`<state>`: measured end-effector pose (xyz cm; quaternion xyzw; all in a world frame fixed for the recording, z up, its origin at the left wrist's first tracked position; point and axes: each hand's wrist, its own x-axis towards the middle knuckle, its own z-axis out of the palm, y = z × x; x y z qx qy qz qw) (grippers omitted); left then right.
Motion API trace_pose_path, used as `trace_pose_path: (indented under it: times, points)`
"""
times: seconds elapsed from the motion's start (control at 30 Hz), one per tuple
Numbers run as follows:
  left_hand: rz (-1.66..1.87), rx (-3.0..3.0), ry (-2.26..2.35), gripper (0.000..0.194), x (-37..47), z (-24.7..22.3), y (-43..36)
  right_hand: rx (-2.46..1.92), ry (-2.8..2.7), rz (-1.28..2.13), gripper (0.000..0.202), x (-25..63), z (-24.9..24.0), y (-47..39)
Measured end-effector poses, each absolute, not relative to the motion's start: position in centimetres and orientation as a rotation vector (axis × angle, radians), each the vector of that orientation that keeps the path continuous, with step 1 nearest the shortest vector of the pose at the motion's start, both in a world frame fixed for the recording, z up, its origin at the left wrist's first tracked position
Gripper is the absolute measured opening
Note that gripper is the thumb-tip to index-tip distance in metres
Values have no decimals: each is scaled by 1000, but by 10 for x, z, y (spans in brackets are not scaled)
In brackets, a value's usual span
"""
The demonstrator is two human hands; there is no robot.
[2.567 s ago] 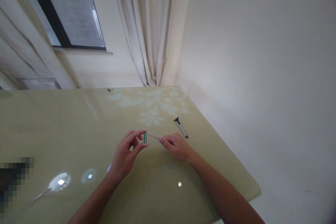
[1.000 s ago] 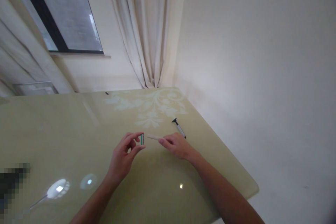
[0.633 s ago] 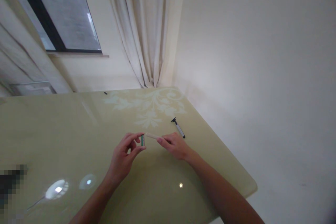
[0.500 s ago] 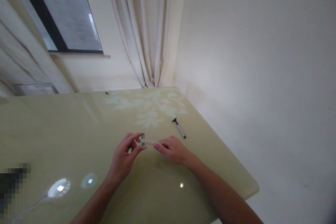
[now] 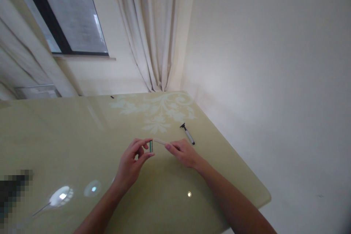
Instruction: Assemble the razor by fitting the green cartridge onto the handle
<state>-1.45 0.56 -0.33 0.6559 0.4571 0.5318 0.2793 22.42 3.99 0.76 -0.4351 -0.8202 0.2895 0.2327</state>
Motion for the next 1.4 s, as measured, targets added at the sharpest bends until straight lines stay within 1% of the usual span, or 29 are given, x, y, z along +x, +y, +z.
trace_pose_path:
  times: [0.07,0.23,0.4,0.53,0.73,0.9,1.07,1.23,1.4]
  points:
    - [1426,1762,1222,33,-14,-4,6,-1146,-2273,835,61,223,7,39]
    - [1437,1754,1221,32,-14,-4,6,-1245,-2238,746,62,224,5,42]
    - [1427,1765,1223,34,-13,-5,6,-1112,-2288,807,61,221,6,39]
    - [1422,1770,1218,32,-13,-7,7,-1222,-2235,737,61,222,7,39]
    - [1441,1775,1214,34,-14,-8,5,-1129,-2287,817,60,218,11,33]
    - [1434,1757,1227,32,-15,-9,7,-1283,-2236,689,61,220,12,34]
    - [1434,1748,1234,33,-15,-7,7,-1145,-2283,822,61,220,11,35]
    - [1428,1743,1231,32,-14,-6,6,-1279,-2198,739,61,223,8,39]
    - [1436,1753,1241,33,-15,-6,7,-1121,-2267,845,61,220,7,36]
